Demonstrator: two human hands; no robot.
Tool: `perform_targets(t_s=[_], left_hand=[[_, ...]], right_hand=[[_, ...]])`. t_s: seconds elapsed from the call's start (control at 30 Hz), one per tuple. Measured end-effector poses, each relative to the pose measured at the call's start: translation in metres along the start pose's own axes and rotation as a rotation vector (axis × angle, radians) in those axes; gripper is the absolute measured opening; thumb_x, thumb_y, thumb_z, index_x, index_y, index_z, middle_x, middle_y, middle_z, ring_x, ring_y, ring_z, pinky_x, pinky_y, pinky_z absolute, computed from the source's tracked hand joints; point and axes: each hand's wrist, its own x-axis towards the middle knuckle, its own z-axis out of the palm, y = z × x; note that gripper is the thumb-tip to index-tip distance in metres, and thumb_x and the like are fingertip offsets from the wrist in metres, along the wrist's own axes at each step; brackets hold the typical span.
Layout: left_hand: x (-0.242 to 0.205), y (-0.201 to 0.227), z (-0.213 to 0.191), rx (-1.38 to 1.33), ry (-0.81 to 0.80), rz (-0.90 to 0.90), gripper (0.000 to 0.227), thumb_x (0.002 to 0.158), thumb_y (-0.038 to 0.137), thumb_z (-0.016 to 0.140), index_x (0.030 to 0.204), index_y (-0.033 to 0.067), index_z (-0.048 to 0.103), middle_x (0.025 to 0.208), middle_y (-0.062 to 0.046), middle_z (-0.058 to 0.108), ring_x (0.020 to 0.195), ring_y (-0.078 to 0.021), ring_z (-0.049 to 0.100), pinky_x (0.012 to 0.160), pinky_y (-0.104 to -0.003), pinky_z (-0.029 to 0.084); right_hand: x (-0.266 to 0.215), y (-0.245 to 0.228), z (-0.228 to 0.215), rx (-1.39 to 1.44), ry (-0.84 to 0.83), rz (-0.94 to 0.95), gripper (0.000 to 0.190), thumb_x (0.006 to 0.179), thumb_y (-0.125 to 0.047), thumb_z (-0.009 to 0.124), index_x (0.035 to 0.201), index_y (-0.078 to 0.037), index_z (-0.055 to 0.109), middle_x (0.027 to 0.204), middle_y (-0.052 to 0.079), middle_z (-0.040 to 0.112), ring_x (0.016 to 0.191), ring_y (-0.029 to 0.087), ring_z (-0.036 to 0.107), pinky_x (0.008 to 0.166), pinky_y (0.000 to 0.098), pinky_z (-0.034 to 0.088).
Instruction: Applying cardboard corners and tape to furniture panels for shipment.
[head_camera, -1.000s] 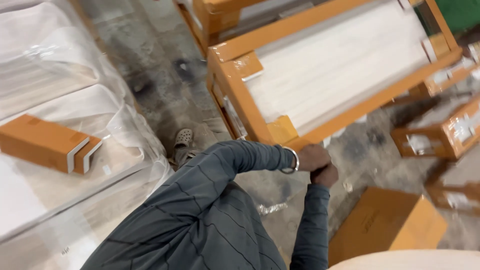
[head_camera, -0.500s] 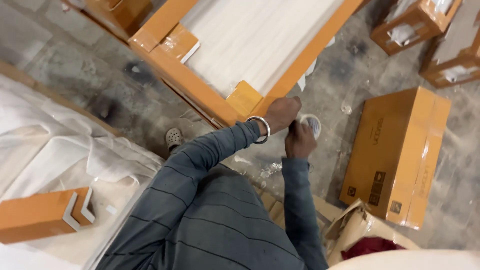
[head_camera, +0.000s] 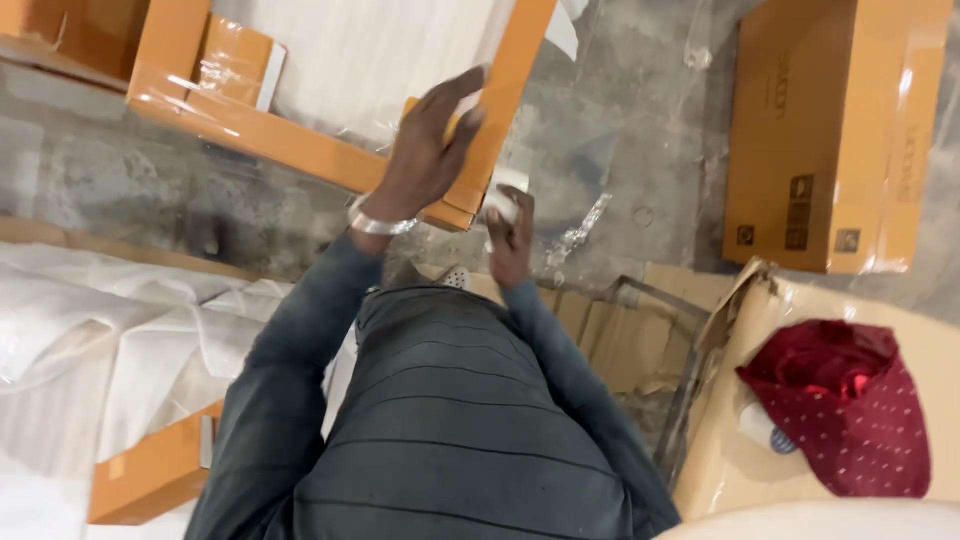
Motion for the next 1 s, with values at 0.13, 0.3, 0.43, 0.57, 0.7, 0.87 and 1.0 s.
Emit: perform_targets(t_s=[0.13,0.3,0.43,0.57,0.7,0.87,1.0], left_hand=[[-0.067,-0.02,-0.002,0.295,-0.028,0.032,0.054,0.115,0.042,0.044,0.153,0.003,0.05,0.156,-0.02,0.052,0.151,-0.0374,0.045,0.128,-0.052,0.034],[-0.084,-0.034,0.018,0.631,-0.1,0.053,0.075,0.107,0.062,0.043,0.161,0.0099,0.042,0.168,-0.015,0.034,0.158,-0.0325,0.022,0.13,-0.049,0.011],[-0.089,-0.062,0.014,0.73,-0.071,0.106,0.078,0.104,0.067,0.037,0.163,0.0155,0.041,0.171,-0.012,0.029,0.161,-0.0313,0.017,0.131,-0.053,0.006],[-0.098,-0.119,-0.036,1.016,0.129,-0.124,0.078,0.105,0.069,0.033,0.167,0.0217,0.032,0.174,-0.009,0.013,0.162,-0.0325,0.004,0.131,-0.058,-0.005],[-0.123,-0.222,-0.149,0.941,0.611,-0.294,0.111,0.109,0.082,0.04,0.163,-0.0074,0.004,0.172,-0.024,0.0,0.162,-0.0385,0.002,0.135,-0.056,0.01],[-0.091,-0.187,-0.22,0.756,0.417,-0.457,0.099,0.095,0.069,0.073,0.154,-0.0063,0.045,0.152,-0.029,0.05,0.143,-0.043,0.048,0.117,-0.055,0.043],[-0.053,-0.157,-0.256,0.522,0.182,-0.563,0.07,0.094,0.052,0.095,0.124,-0.006,0.07,0.116,-0.021,0.075,0.107,-0.0353,0.073,0.096,-0.045,0.056]], right_hand=[[0.082,0.044,0.021,0.199,0.203,-0.075,0.031,0.111,-0.011,0.055,0.14,-0.003,0.051,0.131,0.006,0.056,0.096,0.014,0.064,0.083,0.0292,0.058],[0.199,0.143,-0.009,0.047,0.293,-0.22,0.047,0.114,-0.018,0.055,0.155,-0.006,0.035,0.158,0.011,0.037,0.141,0.022,0.044,0.115,0.0374,0.043],[0.183,0.08,-0.015,0.116,0.187,-0.165,0.035,0.114,-0.024,0.058,0.146,-0.009,0.057,0.15,0.016,0.056,0.136,0.031,0.054,0.114,0.0436,0.048],[0.093,0.035,-0.002,0.274,0.319,0.063,0.046,0.107,-0.026,0.057,0.148,-0.008,0.045,0.149,0.016,0.048,0.12,0.031,0.062,0.094,0.0416,0.064],[0.03,0.028,0.011,0.191,0.288,0.011,0.045,0.11,-0.021,0.056,0.149,-0.001,0.043,0.147,0.015,0.05,0.129,0.026,0.059,0.099,0.0396,0.064],[0.052,0.027,0.025,0.194,0.259,0.009,0.035,0.111,-0.014,0.06,0.142,-0.001,0.052,0.137,0.013,0.055,0.113,0.022,0.061,0.093,0.0349,0.059],[0.122,0.036,0.019,-0.106,0.386,-0.198,0.033,0.11,-0.017,0.06,0.139,-0.002,0.053,0.132,0.01,0.058,0.117,0.02,0.062,0.095,0.033,0.059]])
